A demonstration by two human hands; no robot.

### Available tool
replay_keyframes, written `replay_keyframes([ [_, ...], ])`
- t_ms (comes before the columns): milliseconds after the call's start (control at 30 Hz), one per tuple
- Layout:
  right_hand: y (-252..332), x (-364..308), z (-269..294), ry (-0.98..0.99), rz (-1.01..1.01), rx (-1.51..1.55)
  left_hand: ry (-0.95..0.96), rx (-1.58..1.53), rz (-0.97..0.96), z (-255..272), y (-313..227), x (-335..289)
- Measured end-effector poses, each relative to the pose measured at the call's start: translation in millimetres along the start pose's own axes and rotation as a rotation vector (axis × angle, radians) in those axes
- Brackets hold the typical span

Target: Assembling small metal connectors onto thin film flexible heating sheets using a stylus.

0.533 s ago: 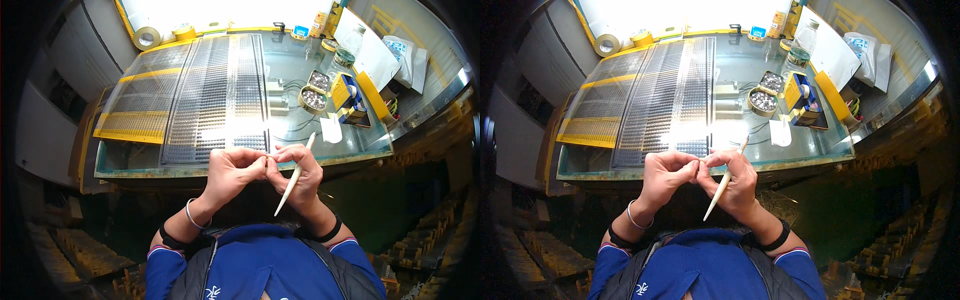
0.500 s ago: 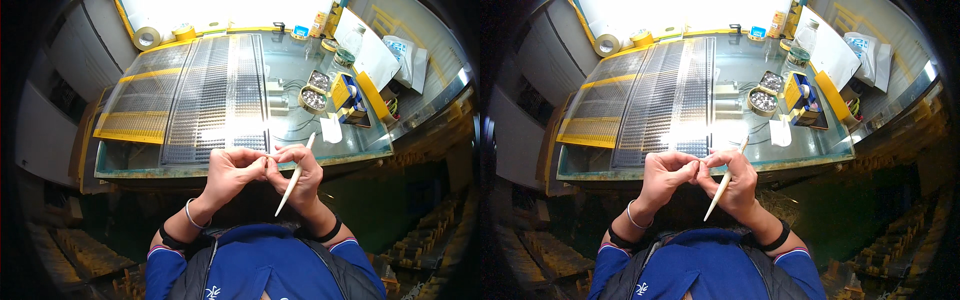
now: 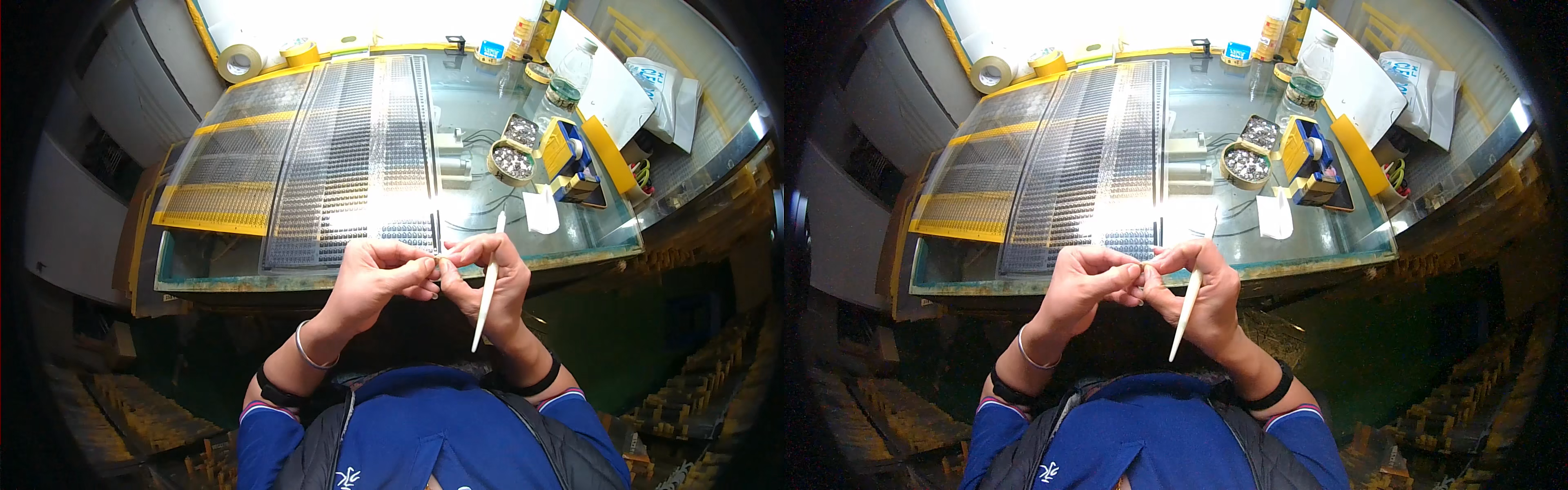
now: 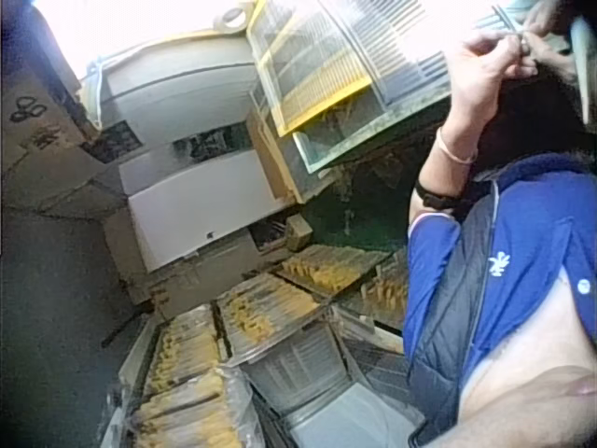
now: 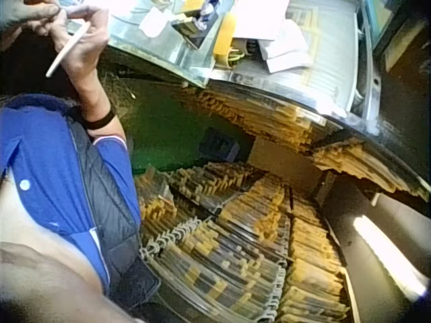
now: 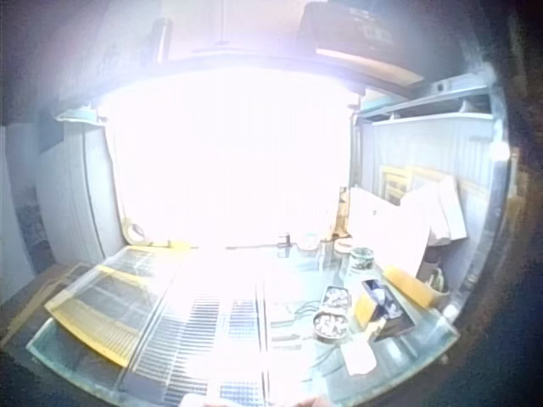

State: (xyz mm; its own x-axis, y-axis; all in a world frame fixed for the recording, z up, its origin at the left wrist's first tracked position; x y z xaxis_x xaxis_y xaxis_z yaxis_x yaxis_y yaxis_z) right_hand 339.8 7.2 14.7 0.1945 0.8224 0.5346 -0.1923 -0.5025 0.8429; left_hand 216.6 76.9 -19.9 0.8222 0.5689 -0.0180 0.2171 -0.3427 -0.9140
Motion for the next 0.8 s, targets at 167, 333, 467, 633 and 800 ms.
replay_keyframes([
  [167, 15, 0, -4, 0.043, 0.123, -0.231, -0.026, 0.233, -0.047, -2, -9, -1],
  [333, -14, -2, -3, 0.014, -0.124, 0.142, -0.011, 0.044, -0.018, 2, 0, 0],
  [467, -34, -6, -6, -0.001, -0.344, 0.479, 0.013, -0.235, 0.109, 5, 23, 1],
  [633, -47, -10, -2, -0.084, -0.385, 0.616, -0.009, -0.304, 0.148, 5, 25, -4],
  [800, -32, -14, 46, -0.214, -0.234, 0.290, -0.003, -0.322, 0.156, -2, 21, -4],
])
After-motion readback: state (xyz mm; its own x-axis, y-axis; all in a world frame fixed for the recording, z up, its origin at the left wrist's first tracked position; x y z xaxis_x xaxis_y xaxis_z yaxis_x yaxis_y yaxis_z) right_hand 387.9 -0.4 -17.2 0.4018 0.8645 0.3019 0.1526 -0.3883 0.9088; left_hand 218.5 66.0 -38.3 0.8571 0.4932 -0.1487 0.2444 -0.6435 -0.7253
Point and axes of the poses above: each hand's wrist, its own x-axis towards the middle knuckle, its own z-axis out of the back of the hand, y = z × x, the point moved 10 cm from there along x, towards the middle knuckle, and after that the axes turned 11 degrees about y, right-handed, at the moved point
